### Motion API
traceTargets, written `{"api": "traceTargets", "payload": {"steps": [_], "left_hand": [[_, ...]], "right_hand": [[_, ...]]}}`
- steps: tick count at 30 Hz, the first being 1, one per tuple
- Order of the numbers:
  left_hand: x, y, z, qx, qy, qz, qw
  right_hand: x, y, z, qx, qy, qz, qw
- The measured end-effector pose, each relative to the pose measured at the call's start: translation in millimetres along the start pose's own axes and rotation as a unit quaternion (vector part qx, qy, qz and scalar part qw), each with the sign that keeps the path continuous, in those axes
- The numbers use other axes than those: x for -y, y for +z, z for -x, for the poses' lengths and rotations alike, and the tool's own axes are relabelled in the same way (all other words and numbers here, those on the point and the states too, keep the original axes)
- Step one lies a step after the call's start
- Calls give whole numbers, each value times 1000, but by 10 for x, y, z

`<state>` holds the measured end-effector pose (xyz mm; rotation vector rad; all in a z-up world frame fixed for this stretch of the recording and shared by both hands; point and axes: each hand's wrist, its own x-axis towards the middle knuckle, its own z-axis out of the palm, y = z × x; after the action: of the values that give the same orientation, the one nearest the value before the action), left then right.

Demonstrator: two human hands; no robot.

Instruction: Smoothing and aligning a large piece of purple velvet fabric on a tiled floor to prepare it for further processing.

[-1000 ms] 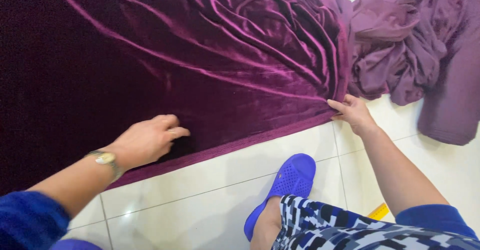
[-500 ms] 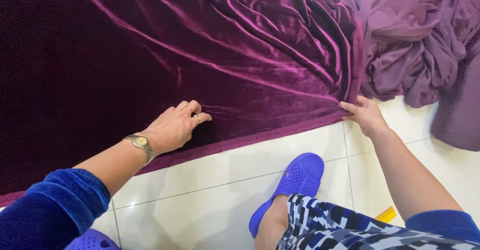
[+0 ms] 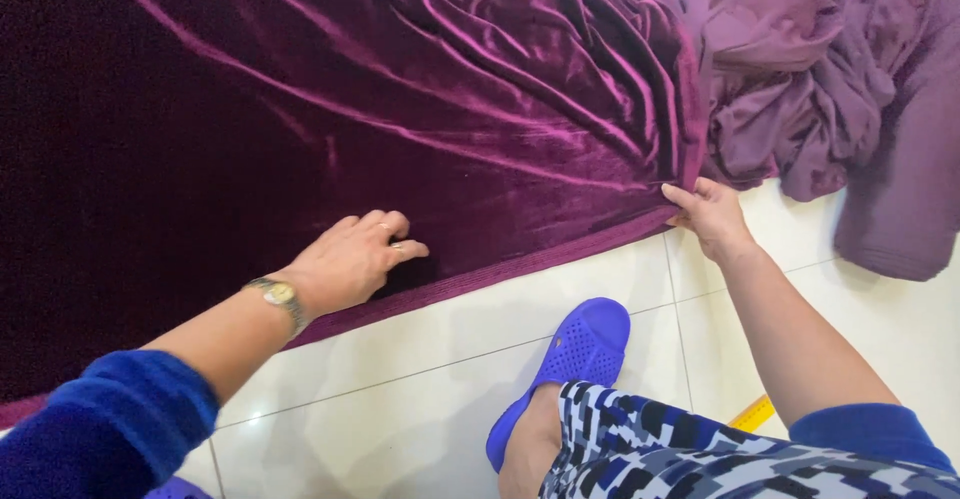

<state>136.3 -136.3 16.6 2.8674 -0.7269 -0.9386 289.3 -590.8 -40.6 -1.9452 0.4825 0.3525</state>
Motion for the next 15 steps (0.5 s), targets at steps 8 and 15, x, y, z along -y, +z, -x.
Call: {"api": "traceTargets", "payload": {"steps": [8, 15], "left_hand": [[30, 75, -255, -33, -42, 10, 998], [33, -8, -234, -21, -68, 45, 997]], "right_hand": [[-86, -28, -47, 21, 0, 51, 998], [-23, -20, 9, 32, -5, 45, 998]]}}
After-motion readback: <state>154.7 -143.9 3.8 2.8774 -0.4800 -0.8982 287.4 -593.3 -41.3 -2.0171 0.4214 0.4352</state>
